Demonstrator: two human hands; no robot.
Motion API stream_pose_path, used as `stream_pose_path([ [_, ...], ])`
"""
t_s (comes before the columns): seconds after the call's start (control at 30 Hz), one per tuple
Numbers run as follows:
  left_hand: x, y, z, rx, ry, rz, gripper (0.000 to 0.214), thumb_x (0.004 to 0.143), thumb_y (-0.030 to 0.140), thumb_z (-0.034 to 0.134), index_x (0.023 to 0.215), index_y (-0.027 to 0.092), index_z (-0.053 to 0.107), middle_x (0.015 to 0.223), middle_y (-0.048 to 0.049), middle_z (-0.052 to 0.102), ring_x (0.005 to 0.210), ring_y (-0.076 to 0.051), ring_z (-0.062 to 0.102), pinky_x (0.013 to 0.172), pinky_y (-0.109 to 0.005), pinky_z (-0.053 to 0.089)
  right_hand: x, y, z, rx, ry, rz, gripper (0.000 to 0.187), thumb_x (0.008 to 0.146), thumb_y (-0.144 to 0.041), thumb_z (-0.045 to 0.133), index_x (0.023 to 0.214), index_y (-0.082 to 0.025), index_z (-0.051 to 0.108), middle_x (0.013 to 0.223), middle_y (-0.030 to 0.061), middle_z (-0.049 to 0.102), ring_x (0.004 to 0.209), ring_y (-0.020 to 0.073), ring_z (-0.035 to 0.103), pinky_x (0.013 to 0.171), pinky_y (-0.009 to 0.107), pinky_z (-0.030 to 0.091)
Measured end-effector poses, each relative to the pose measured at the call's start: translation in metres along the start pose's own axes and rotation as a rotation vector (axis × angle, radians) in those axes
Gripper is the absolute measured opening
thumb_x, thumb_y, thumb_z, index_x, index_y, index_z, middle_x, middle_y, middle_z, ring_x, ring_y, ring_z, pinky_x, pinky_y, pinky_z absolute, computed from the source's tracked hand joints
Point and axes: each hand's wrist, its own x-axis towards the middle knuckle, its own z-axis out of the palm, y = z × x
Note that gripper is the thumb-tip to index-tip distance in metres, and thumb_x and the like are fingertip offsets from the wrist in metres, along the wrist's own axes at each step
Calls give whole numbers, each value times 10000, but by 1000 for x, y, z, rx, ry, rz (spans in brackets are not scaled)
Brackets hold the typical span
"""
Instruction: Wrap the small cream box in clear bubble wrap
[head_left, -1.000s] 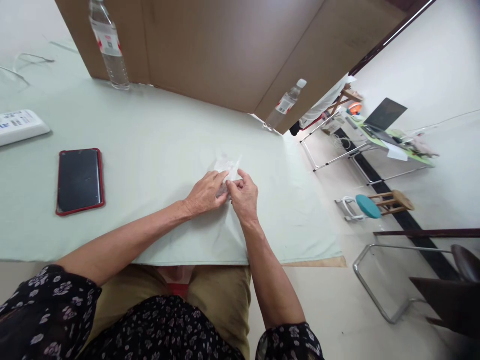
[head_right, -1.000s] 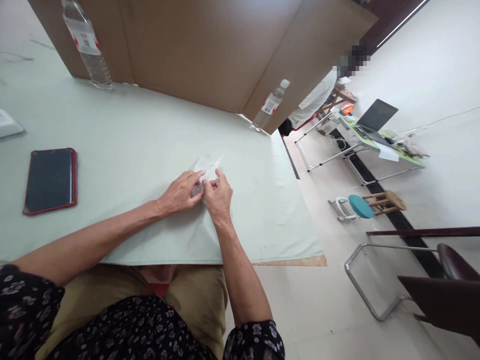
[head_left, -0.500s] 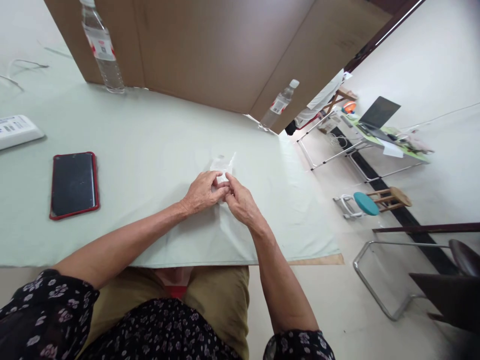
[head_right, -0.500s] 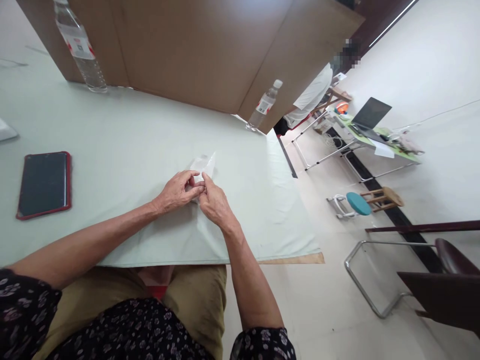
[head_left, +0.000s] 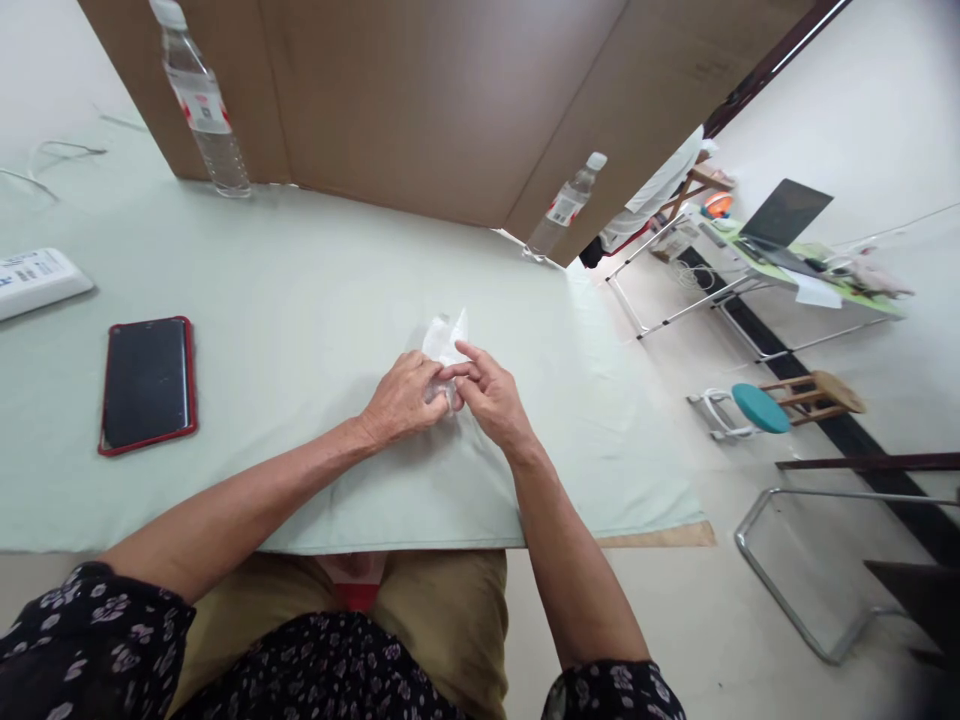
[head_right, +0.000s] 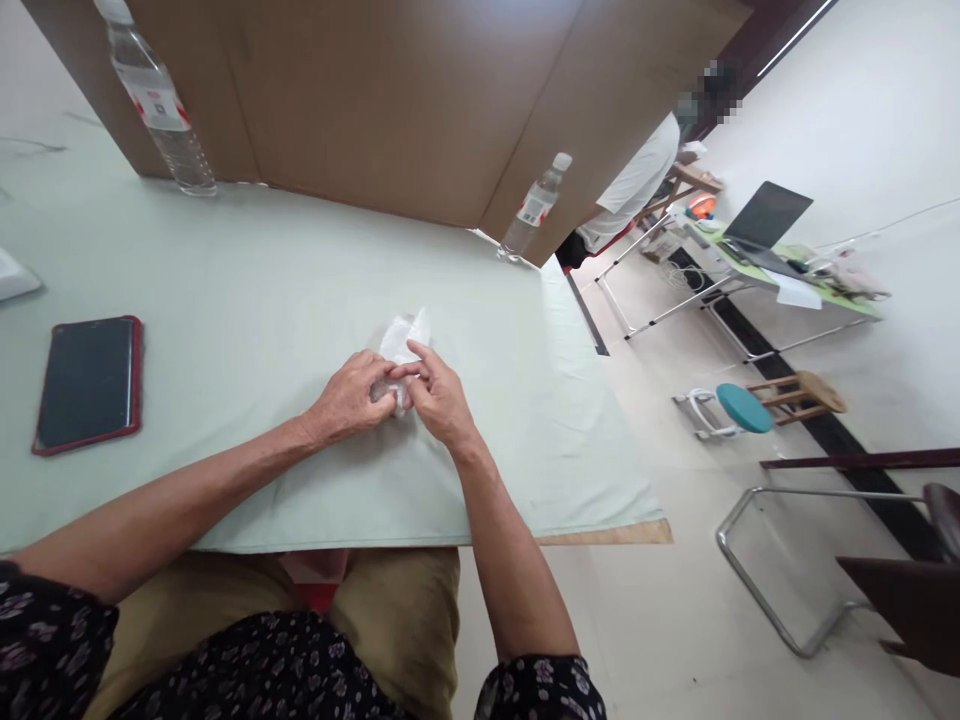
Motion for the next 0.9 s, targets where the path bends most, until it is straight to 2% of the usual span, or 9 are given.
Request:
stream_pose_path([
  [0.07,0,-1,1,31,2,7,213,790,216,583,991,186,646,967,-86,641,969,-261,593,917,-425,521,0,4,-3,18,179,-15,422,841,-333,592,1240,-194,604,948,24,719,569,84,524,565,262,492],
  [0.13,-1,-2,2,39,12,9,246,803,227,583,1035,179,649,989,-95,638,989,-267,594,934,-427,520,3,9,-7,-30,282,-25,315,833,-371,630,1092,-195,665,890,13,703,583,93,513,564,261,476],
  [0.23,-2,-2,2,26,30,19,366,801,216,577,1162,181,629,1043,-95,641,1022,-266,598,940,-416,521,12,15,-10,-195,206,-83,181,819,-326,638,927,-211,727,890,16,707,651,117,552,664,290,499],
  [0.33,-2,-1,1,26,26,35,495,780,189,566,1274,195,590,1094,-88,656,1046,-266,595,951,-415,515,23,20,-11,-308,97,-157,174,816,-250,587,857,-237,755,918,25,722,760,152,607,770,318,508],
  [0.53,0,1,-4,30,-61,1,605,783,196,550,1388,169,533,1194,-103,687,1056,-279,595,956,-427,517,31,25,-11,-304,135,-207,200,827,-249,569,895,-230,756,956,40,729,799,165,623,770,320,504],
  [0.63,0,0,-5,35,-76,23,637,797,193,532,1433,185,510,1201,-92,688,1048,-272,591,970,-427,510,32,27,-8,-277,94,-225,200,830,-241,563,904,-225,748,974,41,739,861,176,644,805,328,510],
  [0.7,0,-2,-5,32,-70,47,617,803,186,520,1420,218,531,1196,-77,680,1065,-264,590,981,-417,506,35,30,-5,-276,65,-221,214,830,-227,546,912,-226,743,991,38,749,903,181,655,850,340,515],
  [0.8,0,-4,-4,35,-87,54,481,818,194,504,1278,239,638,1132,-73,665,1062,-256,601,937,-398,527,39,35,-3,-289,71,-217,217,814,-229,544,904,-222,741,999,41,752,920,183,666,887,350,521],
  [0.9,0,-6,-3,51,-97,45,370,838,220,504,1159,221,687,1092,-84,651,1028,-255,614,904,-399,543,42,40,-9,-306,179,-174,203,799,-293,596,927,-211,730,1047,55,740,854,170,654,852,347,538],
])
